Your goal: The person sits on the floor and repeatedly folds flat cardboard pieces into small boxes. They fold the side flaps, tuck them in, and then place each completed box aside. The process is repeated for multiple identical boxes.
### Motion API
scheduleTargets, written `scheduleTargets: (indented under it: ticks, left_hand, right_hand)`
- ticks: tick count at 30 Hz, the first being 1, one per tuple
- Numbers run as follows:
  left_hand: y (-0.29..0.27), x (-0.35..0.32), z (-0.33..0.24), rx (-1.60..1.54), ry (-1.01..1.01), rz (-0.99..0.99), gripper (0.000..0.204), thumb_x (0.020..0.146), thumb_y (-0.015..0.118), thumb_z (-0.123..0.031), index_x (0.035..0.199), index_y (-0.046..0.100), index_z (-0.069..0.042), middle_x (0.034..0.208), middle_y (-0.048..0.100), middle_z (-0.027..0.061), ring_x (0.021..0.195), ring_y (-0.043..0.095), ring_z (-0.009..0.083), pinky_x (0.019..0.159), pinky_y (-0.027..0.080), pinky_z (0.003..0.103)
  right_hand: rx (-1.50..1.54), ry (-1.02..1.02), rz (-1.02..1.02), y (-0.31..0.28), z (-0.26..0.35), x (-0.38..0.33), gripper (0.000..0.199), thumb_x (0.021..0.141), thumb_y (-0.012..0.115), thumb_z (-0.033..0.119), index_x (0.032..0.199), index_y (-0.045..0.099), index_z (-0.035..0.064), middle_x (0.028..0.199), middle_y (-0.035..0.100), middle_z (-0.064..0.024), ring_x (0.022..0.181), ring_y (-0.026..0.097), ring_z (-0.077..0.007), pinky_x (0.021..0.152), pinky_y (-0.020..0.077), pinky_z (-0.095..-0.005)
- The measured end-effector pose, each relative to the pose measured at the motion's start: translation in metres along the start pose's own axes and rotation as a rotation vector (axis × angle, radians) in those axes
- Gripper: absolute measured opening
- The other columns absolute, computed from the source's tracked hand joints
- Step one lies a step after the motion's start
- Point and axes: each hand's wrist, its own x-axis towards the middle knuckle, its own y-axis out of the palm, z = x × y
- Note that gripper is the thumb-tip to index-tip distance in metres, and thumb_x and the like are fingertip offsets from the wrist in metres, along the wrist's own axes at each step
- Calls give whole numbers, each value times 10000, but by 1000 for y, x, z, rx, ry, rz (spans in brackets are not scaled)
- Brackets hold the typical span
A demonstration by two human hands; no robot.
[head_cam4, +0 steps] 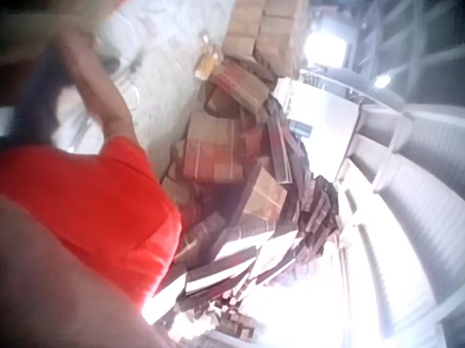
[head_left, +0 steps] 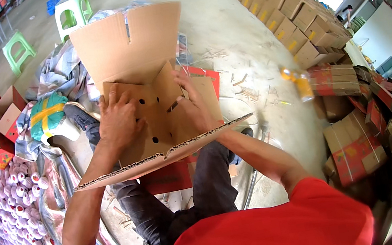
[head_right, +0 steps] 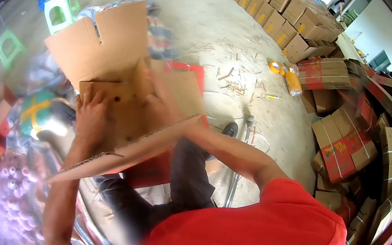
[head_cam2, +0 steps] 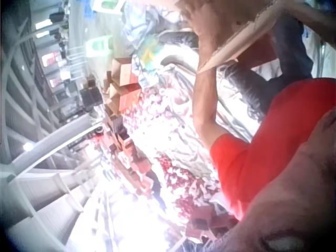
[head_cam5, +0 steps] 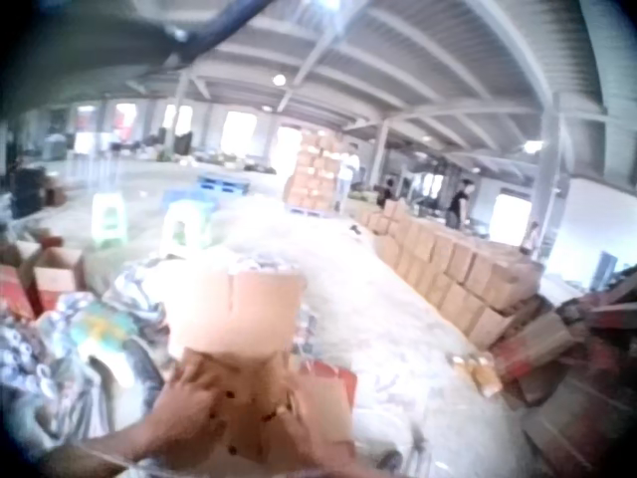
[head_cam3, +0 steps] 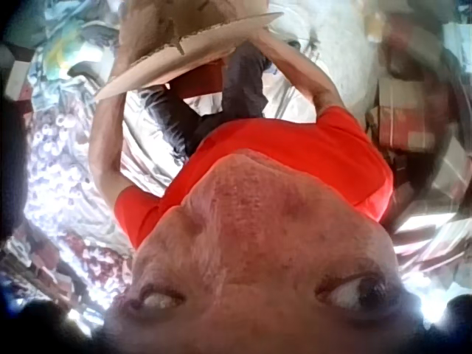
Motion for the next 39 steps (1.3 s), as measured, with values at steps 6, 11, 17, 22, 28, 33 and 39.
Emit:
scheduleTargets:
  ticks: [6, 11, 17, 22, 28, 33, 39]
  left_hand:
    - [49, 23, -11, -660, 201, -413, 416, 876, 679, -60, 1291, 667, -90, 1478, 577, 155, 1412, 503, 382, 1168, 401, 548]
    - [89, 19, -11, -1039, 160, -301, 568, 917, 655, -39, 1469, 532, -86, 1520, 540, 224, 1360, 556, 384, 1142, 440, 479]
    - [126, 27, -4, -1020, 185, -168, 529, 973, 643, -123, 1483, 517, -66, 1442, 598, 217, 1327, 594, 391, 1127, 465, 466]
    - [135, 9, 3, -1611, -8, -190, 414, 1077, 601, -245, 1411, 562, -3, 1350, 669, 199, 1291, 632, 335, 1133, 472, 423]
    - [73, -63, 20, -2061, 141, -176, 624, 1125, 455, -487, 1420, 543, 56, 1363, 665, 221, 1302, 630, 302, 1109, 498, 465]
    - [10, -137, -8, -1727, -99, -326, 507, 1101, 549, -420, 1290, 639, 42, 1194, 726, 131, 1152, 662, 223, 1022, 506, 407]
    - [0, -135, -26, -1480, -214, -351, 415, 1091, 609, -360, 1185, 701, 33, 1084, 727, 55, 1024, 617, 132, 933, 498, 327]
  right_hand:
    - [-64, -63, 59, 49, -28, -15, 572, 986, 585, 22, 1525, 397, -15, 1627, 392, -218, 1556, 325, -346, 1284, 250, -456]
    - [-520, -165, 287, 43, -30, -13, 574, 923, 650, 41, 1465, 466, -9, 1521, 463, -271, 1411, 430, -466, 1183, 345, -542]
    - [-481, -227, 334, 43, -42, -9, 394, 847, 671, 13, 1240, 658, -1, 1442, 523, -257, 1340, 484, -453, 1121, 394, -539]
    - [-723, -323, 493, 22, -46, -18, 330, 881, 715, 106, 1205, 726, 39, 1488, 539, -187, 1422, 464, -401, 1184, 383, -514]
    - [-720, -324, 399, 13, -51, -15, 281, 935, 701, 166, 1195, 741, 67, 1521, 533, -139, 1460, 442, -358, 1191, 374, -504]
    - [-726, -309, 450, 20, -45, -21, 364, 942, 701, 213, 1281, 704, 83, 1550, 505, -130, 1465, 435, -357, 1194, 371, -501]
    - [-342, -75, 283, 14, 6, -48, 562, 924, 666, 279, 1434, 556, 72, 1558, 471, -169, 1472, 398, -389, 1231, 316, -513]
